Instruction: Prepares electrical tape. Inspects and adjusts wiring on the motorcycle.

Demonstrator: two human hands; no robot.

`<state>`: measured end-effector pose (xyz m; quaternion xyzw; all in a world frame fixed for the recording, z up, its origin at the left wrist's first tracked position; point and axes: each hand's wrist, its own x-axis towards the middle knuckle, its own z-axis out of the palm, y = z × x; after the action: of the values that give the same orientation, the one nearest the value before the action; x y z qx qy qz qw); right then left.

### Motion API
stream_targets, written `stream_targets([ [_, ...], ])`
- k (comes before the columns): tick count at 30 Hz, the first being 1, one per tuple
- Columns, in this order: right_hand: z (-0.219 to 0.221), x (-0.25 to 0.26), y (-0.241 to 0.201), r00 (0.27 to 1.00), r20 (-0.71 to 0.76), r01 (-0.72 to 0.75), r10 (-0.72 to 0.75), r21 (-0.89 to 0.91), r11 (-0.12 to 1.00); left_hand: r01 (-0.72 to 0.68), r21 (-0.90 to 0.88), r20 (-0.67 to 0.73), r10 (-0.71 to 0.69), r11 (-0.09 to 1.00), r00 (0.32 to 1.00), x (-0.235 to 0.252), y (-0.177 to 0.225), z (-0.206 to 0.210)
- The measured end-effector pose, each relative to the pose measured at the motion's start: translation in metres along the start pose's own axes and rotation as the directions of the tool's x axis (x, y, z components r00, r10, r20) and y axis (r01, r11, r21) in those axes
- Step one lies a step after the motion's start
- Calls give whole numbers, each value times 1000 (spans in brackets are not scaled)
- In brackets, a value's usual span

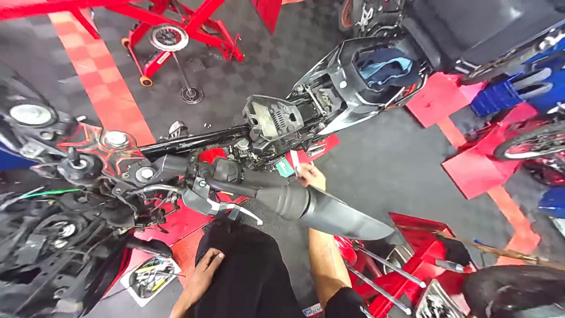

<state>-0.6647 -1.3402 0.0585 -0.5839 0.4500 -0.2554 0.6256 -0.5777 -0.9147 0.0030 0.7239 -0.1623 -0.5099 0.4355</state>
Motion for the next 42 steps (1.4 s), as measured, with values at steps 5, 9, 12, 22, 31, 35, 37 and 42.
stream_targets([
  [5, 58, 114, -39, 966, -6, 241, -258, -335, 911, -38, -13, -46, 37, 999, 998, 4, 0, 8],
  [9, 95, 180, -46, 985, -5, 125, -174, -678, 725, -65, -49, -99, 60, 997, 993, 1, 7, 12],
  [12, 94, 150, -45, 963, 101, 234, -250, -774, 588, -78, -4, -134, 77, 997, 988, 6, 16, 13],
  [22, 40, -122, 93, 727, 522, -540, 446, 32, 841, -428, 352, 97, 422, 832, 901, 82, 72, 45],
  [31, 28, -118, 65, 848, 413, -332, 334, -79, 940, -580, 588, 202, 591, 564, 781, 92, 83, 70],
  [35, 14, -14, 13, 975, 217, 118, -51, -307, 944, -249, 344, 297, 147, 905, 944, 63, 47, 30],
  [37, 36, 40, -23, 962, 161, 269, -220, -427, 864, -152, 156, 416, 75, 976, 906, 40, 16, 12],
  [42, 95, 164, -39, 891, 308, 443, -333, -751, 489, -171, -12, 405, 161, 985, 900, -24, -4, -21],
])
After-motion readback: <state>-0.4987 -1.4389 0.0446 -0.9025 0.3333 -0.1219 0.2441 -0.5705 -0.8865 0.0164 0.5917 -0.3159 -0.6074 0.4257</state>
